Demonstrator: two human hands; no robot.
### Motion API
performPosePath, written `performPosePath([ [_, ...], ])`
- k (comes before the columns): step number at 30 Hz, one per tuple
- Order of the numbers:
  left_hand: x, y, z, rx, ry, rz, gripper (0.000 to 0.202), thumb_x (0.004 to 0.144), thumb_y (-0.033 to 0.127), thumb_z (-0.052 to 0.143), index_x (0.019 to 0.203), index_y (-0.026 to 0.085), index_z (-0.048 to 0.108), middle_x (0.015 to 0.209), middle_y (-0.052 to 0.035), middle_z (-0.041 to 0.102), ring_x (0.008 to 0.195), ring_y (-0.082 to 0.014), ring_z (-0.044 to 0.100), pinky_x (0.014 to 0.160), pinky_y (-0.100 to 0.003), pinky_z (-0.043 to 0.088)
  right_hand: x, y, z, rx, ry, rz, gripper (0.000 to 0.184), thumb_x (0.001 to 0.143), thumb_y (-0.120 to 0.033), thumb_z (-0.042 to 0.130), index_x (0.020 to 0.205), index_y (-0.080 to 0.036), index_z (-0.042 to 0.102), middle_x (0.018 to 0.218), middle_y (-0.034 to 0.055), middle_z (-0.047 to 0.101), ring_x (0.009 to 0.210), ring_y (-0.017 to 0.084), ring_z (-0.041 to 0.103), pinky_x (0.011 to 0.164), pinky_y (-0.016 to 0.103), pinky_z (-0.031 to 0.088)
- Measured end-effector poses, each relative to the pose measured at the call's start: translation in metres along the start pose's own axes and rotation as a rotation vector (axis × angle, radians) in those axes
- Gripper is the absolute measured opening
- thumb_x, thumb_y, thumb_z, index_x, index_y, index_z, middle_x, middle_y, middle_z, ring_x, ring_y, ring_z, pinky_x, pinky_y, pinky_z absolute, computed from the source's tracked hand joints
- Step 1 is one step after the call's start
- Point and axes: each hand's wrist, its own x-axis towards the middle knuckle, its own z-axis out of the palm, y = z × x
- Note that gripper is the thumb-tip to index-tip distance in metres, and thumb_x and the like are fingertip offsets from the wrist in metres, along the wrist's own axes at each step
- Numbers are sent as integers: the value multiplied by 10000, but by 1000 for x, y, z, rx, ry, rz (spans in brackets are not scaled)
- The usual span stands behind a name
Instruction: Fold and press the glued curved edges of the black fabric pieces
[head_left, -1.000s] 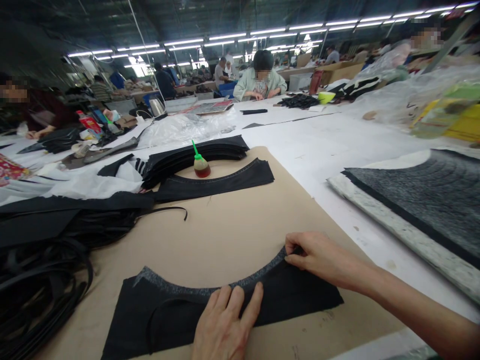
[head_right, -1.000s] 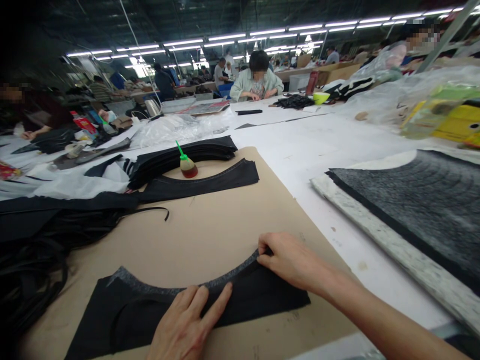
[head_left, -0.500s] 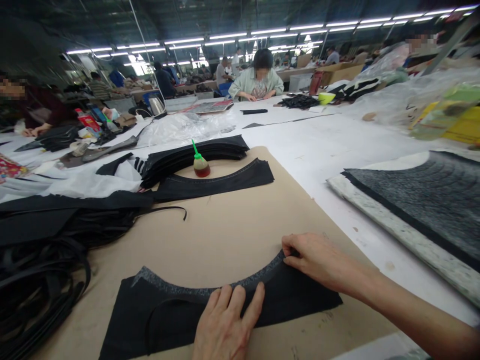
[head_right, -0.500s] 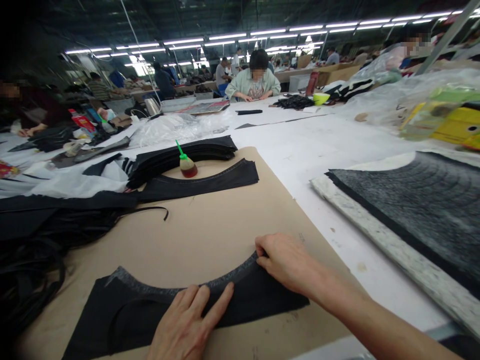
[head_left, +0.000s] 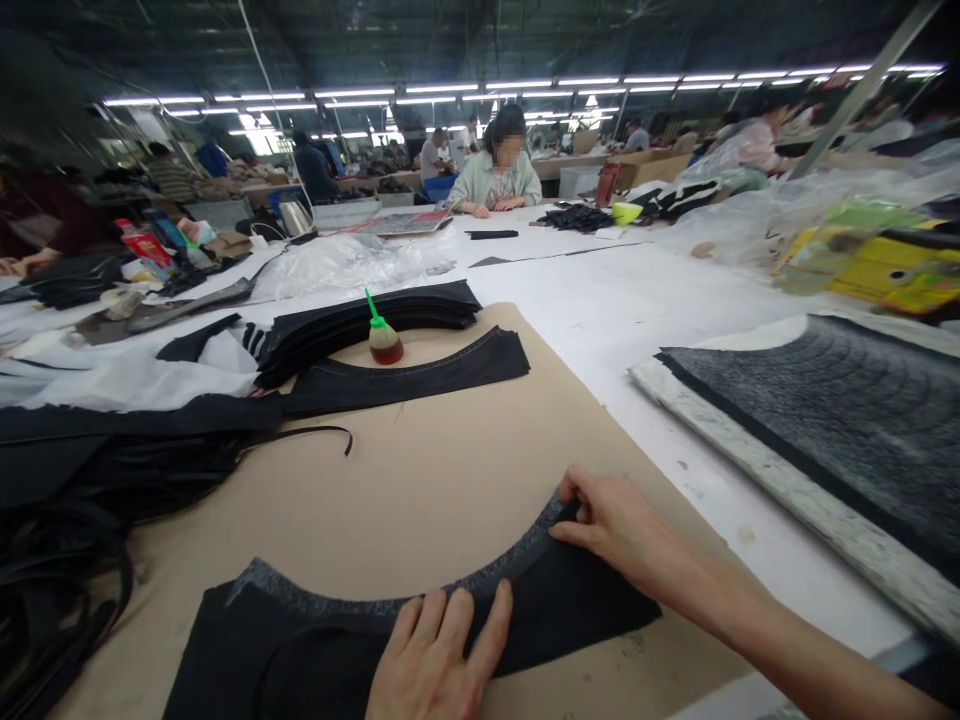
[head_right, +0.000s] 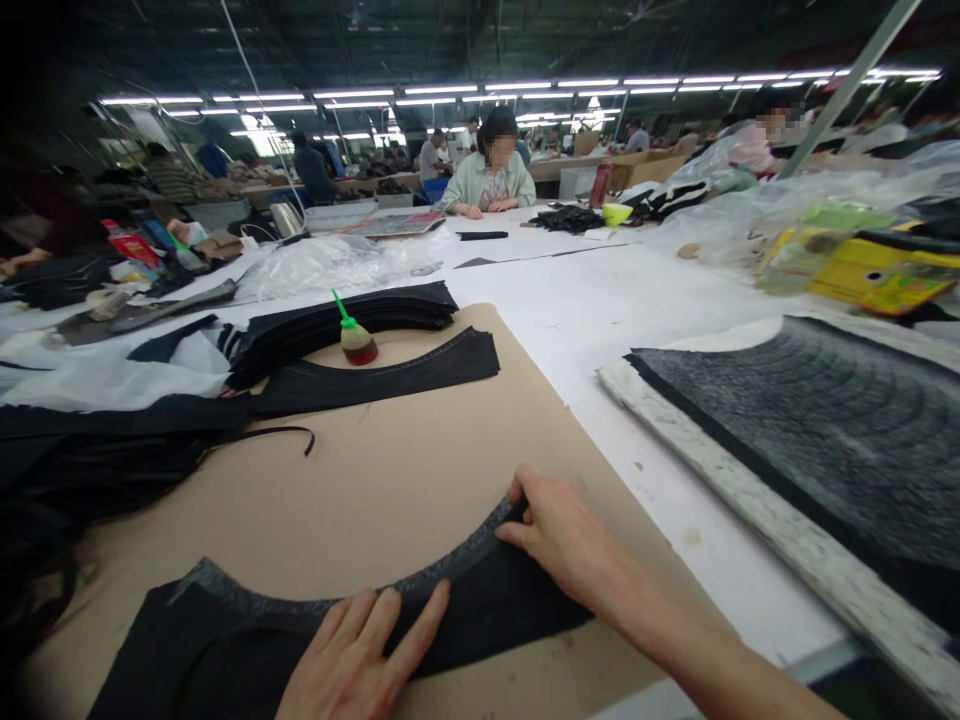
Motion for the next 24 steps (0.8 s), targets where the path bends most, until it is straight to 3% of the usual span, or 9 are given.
performPosePath([
  [3, -1, 0, 4, 3, 24, 11, 486, 911, 282, 499, 1392, 315, 437, 945, -42, 540, 875, -202, 480, 820, -322, 384, -2, 12, 3, 183, 10, -27, 76, 821, -273, 552, 845, -202, 560, 659, -18, 590, 606, 139, 562, 553, 244, 380],
  [7, -1, -1, 7, 11, 54, 14, 504, 891, 279, 517, 1388, 317, 439, 945, -43, 548, 891, -213, 478, 828, -334, 365, -2, 22, 5, 272, -26, -54, 143, 875, -297, 451, 816, -202, 540, 639, -23, 570, 574, 133, 569, 528, 237, 405],
  [24, 0, 0, 7, 8, 77, 11, 486, 883, 237, 494, 1362, 309, 466, 913, -39, 543, 851, -210, 472, 808, -335, 345, 3, 13, 5, 154, 19, -39, 141, 869, -277, 470, 762, -205, 529, 649, -12, 567, 563, 128, 535, 530, 238, 365],
])
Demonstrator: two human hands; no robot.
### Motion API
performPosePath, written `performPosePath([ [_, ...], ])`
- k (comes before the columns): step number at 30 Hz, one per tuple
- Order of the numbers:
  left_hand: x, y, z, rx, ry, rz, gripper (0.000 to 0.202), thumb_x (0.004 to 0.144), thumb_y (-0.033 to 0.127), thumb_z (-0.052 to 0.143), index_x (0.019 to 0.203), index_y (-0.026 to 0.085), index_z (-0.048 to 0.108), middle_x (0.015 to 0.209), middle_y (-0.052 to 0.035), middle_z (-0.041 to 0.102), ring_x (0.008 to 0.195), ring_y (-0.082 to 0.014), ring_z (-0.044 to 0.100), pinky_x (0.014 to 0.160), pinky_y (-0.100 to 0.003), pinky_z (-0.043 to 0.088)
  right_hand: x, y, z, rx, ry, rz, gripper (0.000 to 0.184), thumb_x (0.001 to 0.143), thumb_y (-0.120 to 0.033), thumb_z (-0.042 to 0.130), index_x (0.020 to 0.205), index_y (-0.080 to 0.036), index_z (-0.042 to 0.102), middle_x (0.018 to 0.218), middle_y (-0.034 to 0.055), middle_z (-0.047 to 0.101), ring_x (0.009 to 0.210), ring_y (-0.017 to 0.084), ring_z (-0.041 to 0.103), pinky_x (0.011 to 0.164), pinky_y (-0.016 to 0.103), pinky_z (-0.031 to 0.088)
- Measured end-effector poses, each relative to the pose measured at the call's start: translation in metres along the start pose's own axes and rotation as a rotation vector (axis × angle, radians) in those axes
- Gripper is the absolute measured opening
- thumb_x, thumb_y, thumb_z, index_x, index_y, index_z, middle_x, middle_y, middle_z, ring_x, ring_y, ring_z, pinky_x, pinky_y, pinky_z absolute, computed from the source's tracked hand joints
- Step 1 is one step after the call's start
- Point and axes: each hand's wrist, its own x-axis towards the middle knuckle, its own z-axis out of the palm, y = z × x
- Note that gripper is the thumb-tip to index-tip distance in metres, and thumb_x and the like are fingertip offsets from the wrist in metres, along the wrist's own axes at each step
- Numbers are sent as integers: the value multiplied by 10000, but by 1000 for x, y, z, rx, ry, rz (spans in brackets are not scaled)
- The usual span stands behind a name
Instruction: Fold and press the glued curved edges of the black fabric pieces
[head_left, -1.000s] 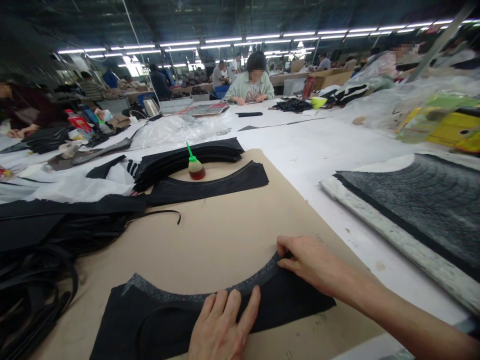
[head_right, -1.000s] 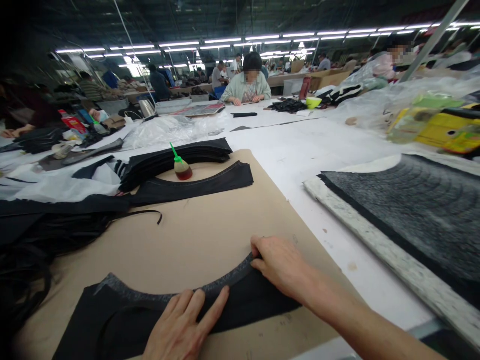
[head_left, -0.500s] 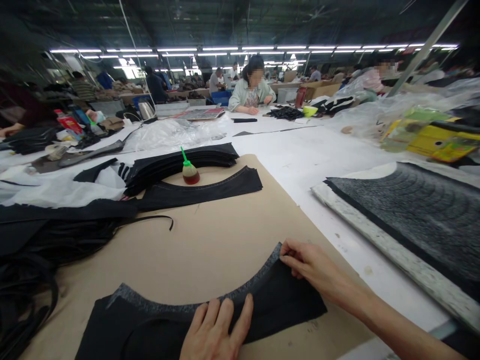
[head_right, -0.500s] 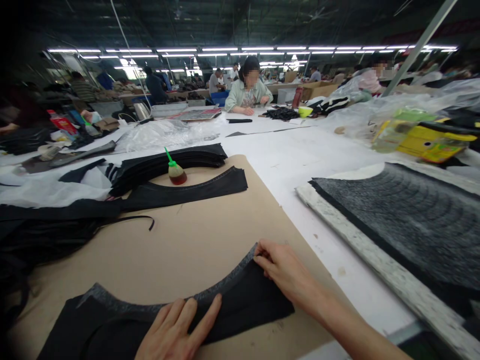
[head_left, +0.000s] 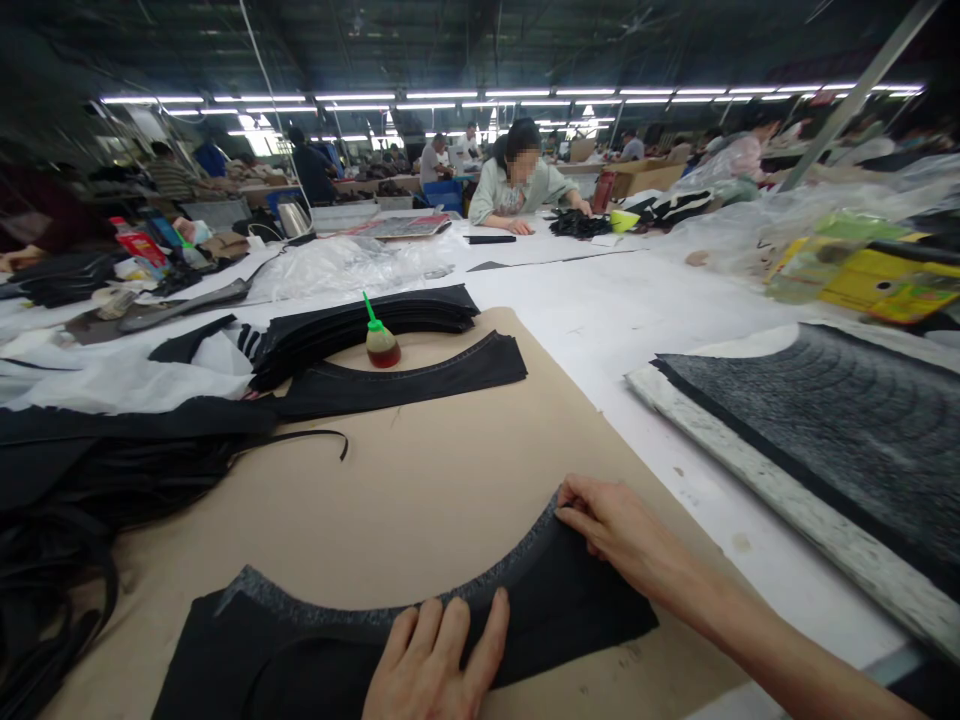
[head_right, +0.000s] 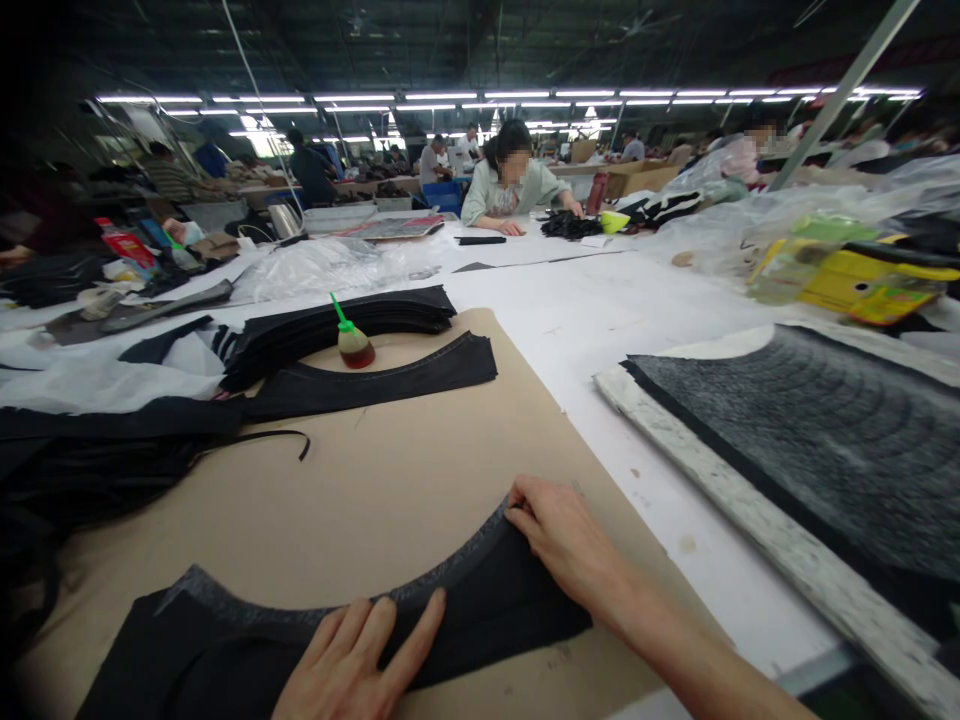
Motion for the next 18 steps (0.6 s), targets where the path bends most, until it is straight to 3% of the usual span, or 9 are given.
performPosePath([
  [12, 1, 1, -2, -23, -8, -31, 455, 910, 241, 471, 1357, 320, 476, 896, -39, 546, 826, -196, 489, 800, -319, 376, 1, 6, 1, 59, -25, 11, 130, 877, -313, 464, 808, -213, 512, 615, -42, 530, 522, 116, 536, 514, 233, 371],
  [18, 1, 2, -7, -8, -54, -29, 440, 951, 239, 433, 1382, 327, 447, 932, -42, 534, 860, -185, 490, 817, -308, 393, -6, 3, -6, 148, -56, -11, 169, 898, -365, 458, 817, -221, 497, 645, -42, 552, 609, 139, 576, 571, 248, 404],
])
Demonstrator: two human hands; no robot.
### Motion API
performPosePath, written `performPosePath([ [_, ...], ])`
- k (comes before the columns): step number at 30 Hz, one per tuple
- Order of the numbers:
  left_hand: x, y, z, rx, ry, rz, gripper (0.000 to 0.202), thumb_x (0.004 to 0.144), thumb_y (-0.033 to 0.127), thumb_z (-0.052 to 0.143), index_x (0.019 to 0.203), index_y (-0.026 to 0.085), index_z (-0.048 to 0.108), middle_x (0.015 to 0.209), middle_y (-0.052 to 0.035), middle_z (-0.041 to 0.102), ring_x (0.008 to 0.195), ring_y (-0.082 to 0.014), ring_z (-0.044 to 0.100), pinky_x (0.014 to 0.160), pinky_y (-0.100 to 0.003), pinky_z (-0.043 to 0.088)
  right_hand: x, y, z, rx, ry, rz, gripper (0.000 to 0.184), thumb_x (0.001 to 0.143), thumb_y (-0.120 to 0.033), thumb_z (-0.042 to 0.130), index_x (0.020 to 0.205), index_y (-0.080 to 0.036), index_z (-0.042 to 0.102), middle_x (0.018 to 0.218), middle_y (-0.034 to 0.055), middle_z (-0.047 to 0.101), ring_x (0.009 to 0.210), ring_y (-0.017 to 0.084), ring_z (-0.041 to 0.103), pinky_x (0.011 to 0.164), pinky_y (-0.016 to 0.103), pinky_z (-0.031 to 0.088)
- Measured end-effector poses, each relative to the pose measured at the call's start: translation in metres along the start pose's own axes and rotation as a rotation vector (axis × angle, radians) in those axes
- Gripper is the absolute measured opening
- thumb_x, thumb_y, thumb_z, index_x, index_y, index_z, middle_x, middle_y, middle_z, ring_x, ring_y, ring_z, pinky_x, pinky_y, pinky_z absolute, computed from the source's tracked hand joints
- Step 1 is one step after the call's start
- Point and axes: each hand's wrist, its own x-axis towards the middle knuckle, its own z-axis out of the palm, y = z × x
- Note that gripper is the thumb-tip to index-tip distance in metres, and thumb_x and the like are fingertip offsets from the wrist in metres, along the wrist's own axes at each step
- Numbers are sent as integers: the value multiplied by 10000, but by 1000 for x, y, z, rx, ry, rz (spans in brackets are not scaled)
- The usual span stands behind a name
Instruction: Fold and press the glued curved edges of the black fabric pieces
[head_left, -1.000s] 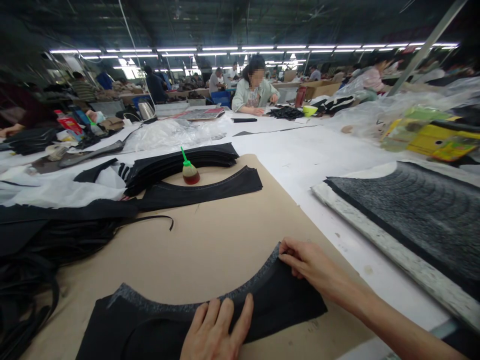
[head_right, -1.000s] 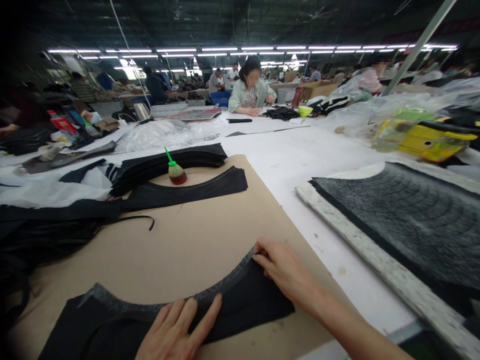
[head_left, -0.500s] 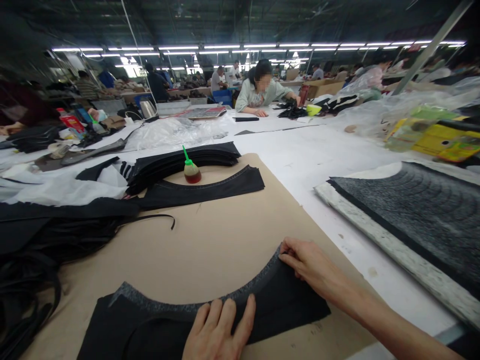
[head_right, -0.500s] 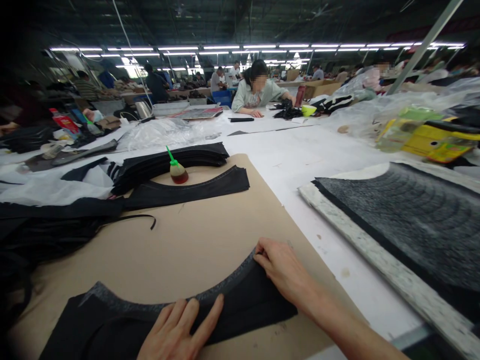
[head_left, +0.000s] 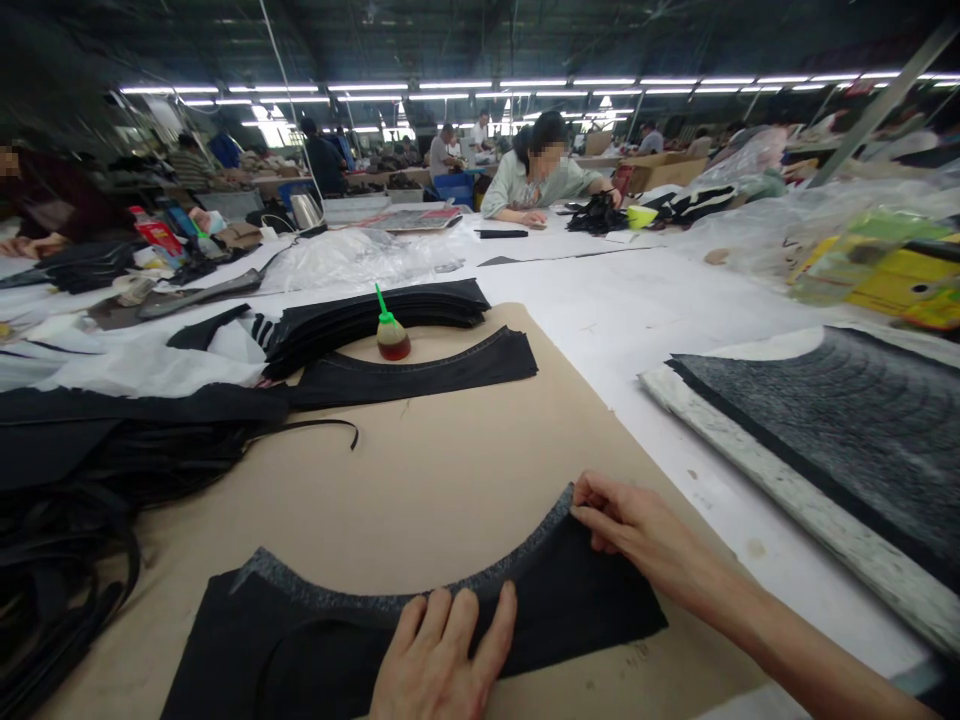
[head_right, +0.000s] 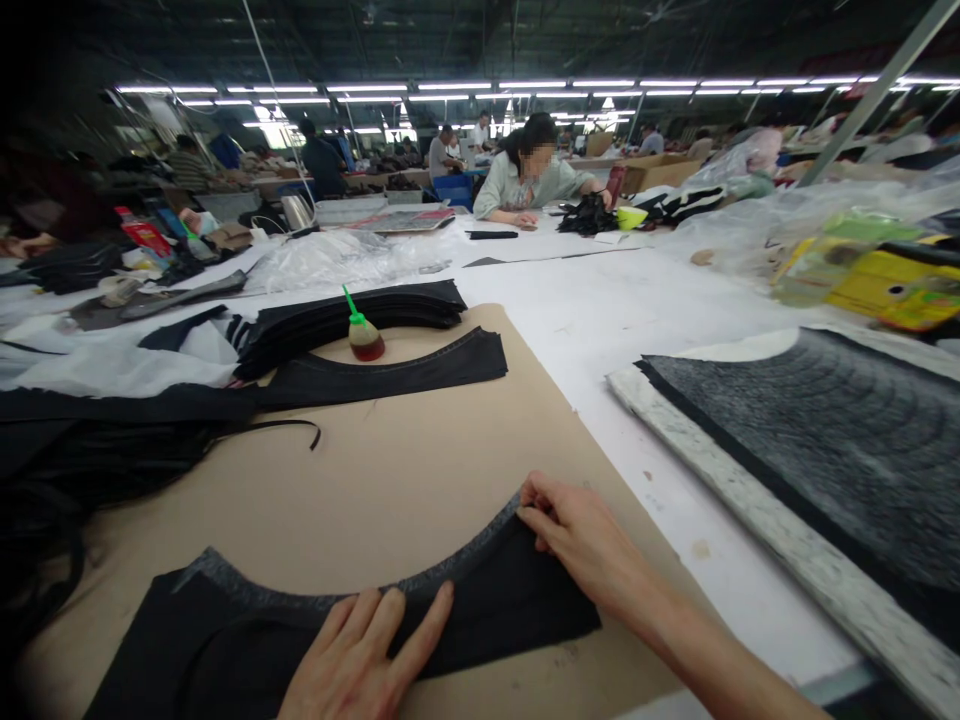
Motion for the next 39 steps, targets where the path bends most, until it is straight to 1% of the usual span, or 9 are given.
performPosePath([
  [4, 1, 0, -4, 12, -24, 8, 446, 952, 239, 439, 1390, 320, 436, 945, -43, 533, 869, -185, 491, 818, -310, 397, -3, -5, -4, -37, -17, -14, 162, 907, -337, 445, 801, -221, 485, 675, -32, 559, 660, 148, 573, 597, 257, 390],
  [9, 1, 0, -5, 19, -24, 6, 448, 949, 229, 447, 1386, 324, 439, 956, -42, 535, 878, -185, 490, 820, -309, 393, 0, -10, -3, -251, 29, -46, 152, 890, -253, 455, 747, -209, 482, 750, -2, 550, 687, 148, 526, 618, 267, 356],
  [12, 1, 0, -4, 0, -10, -2, 459, 945, 200, 440, 1386, 325, 436, 952, -41, 538, 879, -183, 491, 819, -307, 390, 3, -10, -2, -308, 42, -56, 138, 884, -224, 469, 751, -201, 497, 811, 18, 557, 724, 155, 518, 646, 279, 341],
  [18, 1, 1, -1, 1, 17, -8, 430, 952, 211, 425, 1366, 321, 462, 940, -41, 535, 890, -190, 497, 823, -315, 388, 8, -3, 1, -317, 56, -60, 118, 876, -209, 495, 759, -203, 505, 829, 12, 556, 734, 154, 510, 663, 285, 329],
  [25, 0, 2, 1, -25, 18, -22, 420, 955, 245, 422, 1366, 325, 467, 938, -48, 542, 889, -203, 496, 823, -323, 387, 11, 2, 3, -261, 106, -11, 77, 840, -226, 531, 846, -215, 455, 718, -25, 537, 650, 148, 493, 598, 277, 325],
  [29, 0, -1, 1, -43, -5, -1, 439, 951, 273, 427, 1387, 320, 441, 940, -52, 544, 872, -202, 494, 807, -319, 388, 11, 6, 3, -223, 81, -48, 89, 844, -255, 514, 770, -210, 494, 705, -16, 546, 652, 149, 498, 608, 281, 343],
  [33, 1, -6, -1, -57, -31, 51, 486, 935, 216, 428, 1410, 317, 403, 942, -47, 546, 853, -189, 491, 792, -304, 385, 8, 15, 3, -190, 84, -83, 77, 865, -272, 475, 833, -215, 517, 732, -17, 560, 662, 147, 508, 620, 278, 371],
  [36, 1, -6, -3, -62, -38, 46, 512, 922, 171, 436, 1414, 306, 395, 960, -48, 552, 862, -189, 487, 792, -304, 378, 6, 18, 3, -174, 94, -100, 76, 868, -281, 473, 873, -217, 512, 724, -19, 554, 653, 149, 506, 616, 281, 381],
  [39, 0, -5, -2, -49, -37, 34, 513, 919, 158, 435, 1409, 308, 399, 988, -52, 558, 876, -196, 485, 807, -315, 373, 2, 14, 4, -172, 125, -109, 83, 874, -287, 465, 859, -217, 506, 725, -16, 547, 661, 156, 505, 624, 292, 384],
])
